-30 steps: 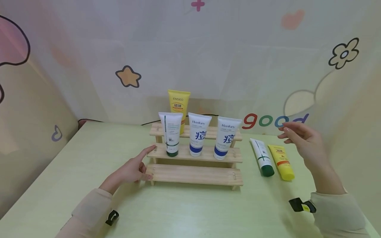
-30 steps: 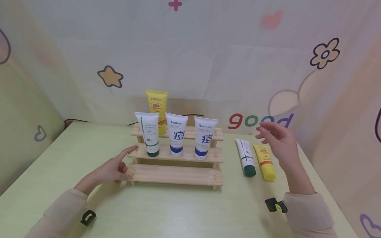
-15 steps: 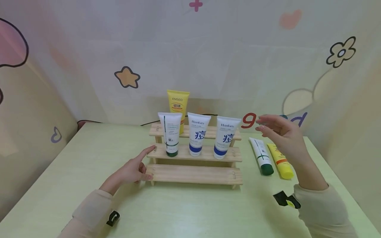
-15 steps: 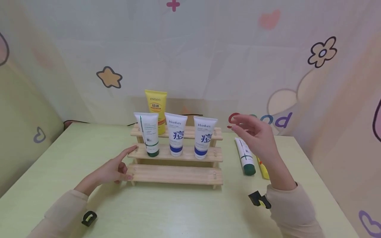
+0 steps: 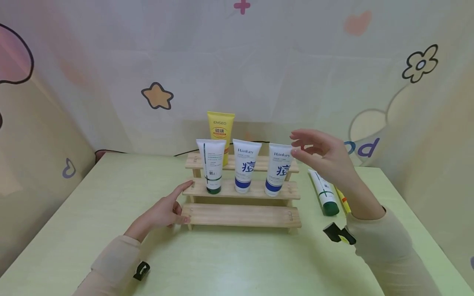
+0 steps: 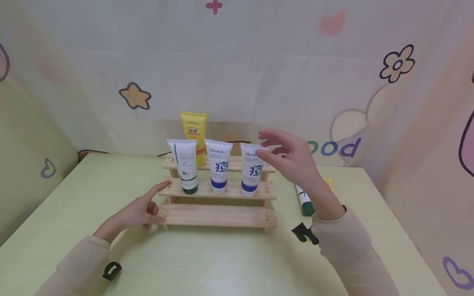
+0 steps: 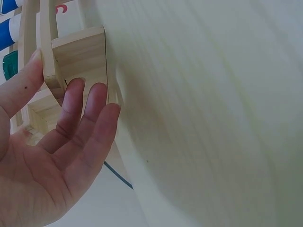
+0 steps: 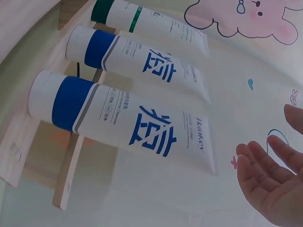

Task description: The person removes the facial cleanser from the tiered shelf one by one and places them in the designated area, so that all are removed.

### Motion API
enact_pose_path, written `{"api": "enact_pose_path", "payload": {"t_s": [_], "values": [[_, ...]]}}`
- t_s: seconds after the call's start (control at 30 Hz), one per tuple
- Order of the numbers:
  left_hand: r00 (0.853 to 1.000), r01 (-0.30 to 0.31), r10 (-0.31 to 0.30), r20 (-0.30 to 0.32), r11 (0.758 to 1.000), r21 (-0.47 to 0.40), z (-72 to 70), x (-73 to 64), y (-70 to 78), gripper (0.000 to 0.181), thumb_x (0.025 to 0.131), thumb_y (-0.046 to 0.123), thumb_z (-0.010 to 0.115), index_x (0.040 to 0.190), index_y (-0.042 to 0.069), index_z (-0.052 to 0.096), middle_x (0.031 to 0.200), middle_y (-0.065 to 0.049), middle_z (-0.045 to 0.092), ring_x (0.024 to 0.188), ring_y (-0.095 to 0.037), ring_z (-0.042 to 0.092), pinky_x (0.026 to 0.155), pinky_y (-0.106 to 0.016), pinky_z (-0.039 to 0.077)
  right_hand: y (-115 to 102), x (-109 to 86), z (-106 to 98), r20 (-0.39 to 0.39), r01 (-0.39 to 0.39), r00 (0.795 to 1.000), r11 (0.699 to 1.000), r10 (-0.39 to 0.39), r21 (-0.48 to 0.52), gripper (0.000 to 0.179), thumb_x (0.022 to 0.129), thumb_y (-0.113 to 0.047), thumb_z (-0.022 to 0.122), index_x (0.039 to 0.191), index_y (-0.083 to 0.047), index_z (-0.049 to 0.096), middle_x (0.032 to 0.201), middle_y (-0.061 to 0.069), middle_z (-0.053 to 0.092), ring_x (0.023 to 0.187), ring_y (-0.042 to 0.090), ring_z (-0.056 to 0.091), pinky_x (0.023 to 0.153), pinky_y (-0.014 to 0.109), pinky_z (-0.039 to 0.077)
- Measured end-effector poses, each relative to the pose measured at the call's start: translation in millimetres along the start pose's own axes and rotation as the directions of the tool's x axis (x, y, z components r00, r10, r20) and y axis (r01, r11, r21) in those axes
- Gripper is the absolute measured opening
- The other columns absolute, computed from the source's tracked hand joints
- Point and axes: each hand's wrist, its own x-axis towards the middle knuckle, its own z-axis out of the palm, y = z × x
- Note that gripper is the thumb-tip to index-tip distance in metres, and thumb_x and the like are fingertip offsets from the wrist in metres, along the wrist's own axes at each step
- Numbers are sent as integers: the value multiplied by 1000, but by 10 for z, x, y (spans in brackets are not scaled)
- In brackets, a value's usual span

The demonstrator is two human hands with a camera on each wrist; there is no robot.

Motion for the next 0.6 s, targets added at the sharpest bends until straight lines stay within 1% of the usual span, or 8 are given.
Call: {"api": "enact_pose_path", "payload": {"t_s": [0.1, 0.17, 0.23, 0.3, 0.4, 0.5, 0.6], "values": [[1000, 0, 0, 0, 1000, 1, 2, 6, -14, 97, 74, 6, 74, 144, 33, 13, 64, -7, 47, 54, -16, 43, 47, -30, 42, -76, 75, 56, 50, 10, 999, 998, -7, -60, 42, 86, -18, 64, 125, -6, 54, 119, 9, 58, 94, 17, 57, 81, 27, 45], [1000, 3, -3, -1, 1000, 2, 5, 12, -19, 97, 74, 6, 74, 144, 33, 14, 65, -7, 47, 54, -16, 43, 47, -30, 43, -116, 126, 89, 81, 22, 997, 996, -15, -81, 44, 85, -18, 64, 126, -7, 52, 122, 9, 56, 97, 20, 57, 82, 34, 45], [1000, 6, -6, -1, 1000, 2, 8, 17, -22, 97, 74, 6, 75, 144, 34, 14, 65, -8, 47, 54, -17, 43, 48, -30, 43, -140, 193, 124, 107, 40, 994, 995, -30, -95, 46, 85, -17, 65, 127, -6, 52, 123, 10, 55, 101, 23, 56, 83, 39, 45], [1000, 9, -9, 0, 1000, 1, 12, 20, -24, 98, 74, 6, 75, 144, 34, 13, 66, -8, 47, 55, -17, 43, 48, -30, 43, -159, 266, 159, 126, 58, 991, 992, -43, -112, 48, 83, -16, 67, 127, -6, 51, 124, 10, 55, 105, 24, 54, 84, 40, 45], [1000, 23, -23, -6, 1000, 1, 17, 21, -18, 98, 73, 6, 75, 144, 36, 14, 66, -8, 47, 55, -17, 43, 48, -30, 43, -175, 392, 213, 160, 73, 986, 983, -47, -166, 52, 81, -18, 70, 128, -6, 51, 127, 10, 53, 108, 25, 52, 84, 40, 46], [999, 42, -42, -11, 999, 3, 17, 23, -12, 98, 73, 6, 75, 143, 37, 14, 66, -8, 48, 55, -17, 44, 48, -30, 43, -200, 520, 272, 205, 48, 979, 970, 1, -237, 59, 80, -24, 71, 132, -8, 47, 131, 10, 49, 111, 26, 49, 85, 41, 44], [999, 38, -38, -9, 999, 6, 12, 28, -10, 98, 74, 6, 75, 144, 36, 13, 66, -8, 48, 55, -17, 44, 48, -30, 43, -236, 677, 337, 240, -27, 967, 966, 91, -258, 68, 80, -32, 70, 138, -14, 40, 134, 9, 45, 114, 26, 48, 87, 43, 43]]}}
